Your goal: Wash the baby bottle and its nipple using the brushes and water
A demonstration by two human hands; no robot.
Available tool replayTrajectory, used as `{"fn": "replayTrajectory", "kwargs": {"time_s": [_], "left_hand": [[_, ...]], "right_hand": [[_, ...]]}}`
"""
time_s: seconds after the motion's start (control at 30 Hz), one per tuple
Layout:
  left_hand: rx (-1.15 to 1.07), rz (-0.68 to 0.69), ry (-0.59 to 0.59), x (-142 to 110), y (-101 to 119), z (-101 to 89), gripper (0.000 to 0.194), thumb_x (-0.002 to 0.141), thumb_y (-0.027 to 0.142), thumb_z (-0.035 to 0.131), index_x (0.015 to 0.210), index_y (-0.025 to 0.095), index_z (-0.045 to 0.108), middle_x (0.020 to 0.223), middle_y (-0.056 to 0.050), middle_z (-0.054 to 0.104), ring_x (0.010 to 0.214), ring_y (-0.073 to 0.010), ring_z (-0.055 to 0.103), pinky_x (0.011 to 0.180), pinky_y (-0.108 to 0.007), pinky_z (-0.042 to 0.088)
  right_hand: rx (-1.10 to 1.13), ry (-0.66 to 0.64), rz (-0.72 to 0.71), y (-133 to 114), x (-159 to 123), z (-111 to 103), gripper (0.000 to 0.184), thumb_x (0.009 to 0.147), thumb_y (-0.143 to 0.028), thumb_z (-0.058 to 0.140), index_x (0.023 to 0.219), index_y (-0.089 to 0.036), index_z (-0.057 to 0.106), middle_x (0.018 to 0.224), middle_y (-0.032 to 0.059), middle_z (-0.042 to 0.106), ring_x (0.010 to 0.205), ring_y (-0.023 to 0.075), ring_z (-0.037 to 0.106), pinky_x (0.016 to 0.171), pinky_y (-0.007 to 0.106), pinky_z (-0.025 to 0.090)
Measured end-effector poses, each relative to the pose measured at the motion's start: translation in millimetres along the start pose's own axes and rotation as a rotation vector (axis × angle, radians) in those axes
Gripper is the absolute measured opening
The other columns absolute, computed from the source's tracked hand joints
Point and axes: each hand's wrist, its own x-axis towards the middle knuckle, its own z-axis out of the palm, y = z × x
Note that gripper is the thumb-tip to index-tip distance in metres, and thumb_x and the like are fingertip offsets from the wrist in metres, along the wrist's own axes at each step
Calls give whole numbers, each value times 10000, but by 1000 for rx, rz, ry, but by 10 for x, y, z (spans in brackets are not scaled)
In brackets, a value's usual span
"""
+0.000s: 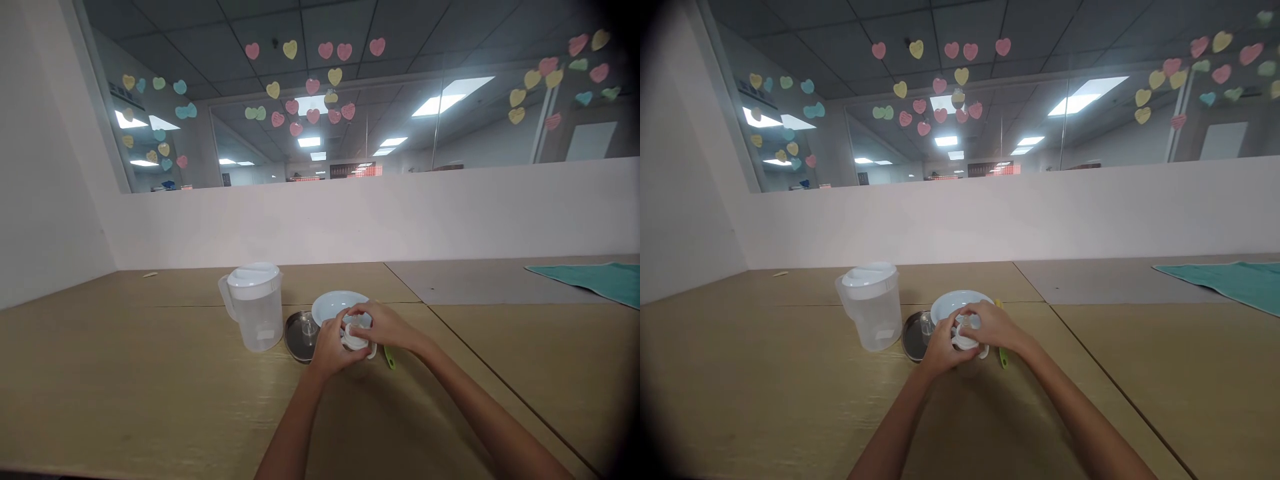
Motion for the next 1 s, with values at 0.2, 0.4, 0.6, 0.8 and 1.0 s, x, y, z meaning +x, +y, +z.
{"fn": "replayTrajectory", "kwargs": {"time_s": [0.2,0.4,0.6,0.8,1.0], "left_hand": [[-4,10,39,8,0,27,750,537,352,726,1221,219,447,997,-51,599,932,-242,546,856,-387,431],[-1,42,50,9,-67,89,719,565,276,675,1235,194,428,1024,-63,591,916,-220,547,851,-358,431],[212,230,-18,3,-42,-51,723,633,278,579,1316,177,363,1096,-104,581,989,-265,524,898,-407,390],[209,330,278,-29,-293,-246,415,764,246,431,1166,178,512,1093,-94,591,1017,-244,527,904,-398,390],[411,-161,432,15,-633,-181,408,761,104,387,1133,170,540,1108,-102,601,1072,-253,499,916,-429,380]], "right_hand": [[388,190,-14,229,-68,421,444,657,-268,627,1091,-214,555,996,25,591,895,173,561,799,297,444],[290,501,-30,252,-19,789,261,684,-272,598,921,-181,536,886,37,575,854,185,540,784,317,440],[215,637,-86,275,-78,903,236,774,-350,564,935,-181,527,898,54,576,867,193,533,795,330,433],[146,636,-76,321,-123,1015,289,839,-374,495,1058,-186,511,997,74,585,948,201,528,835,335,429],[67,628,-63,368,-145,1075,340,846,-392,476,1110,-179,490,1034,91,589,968,216,537,844,356,432]]}}
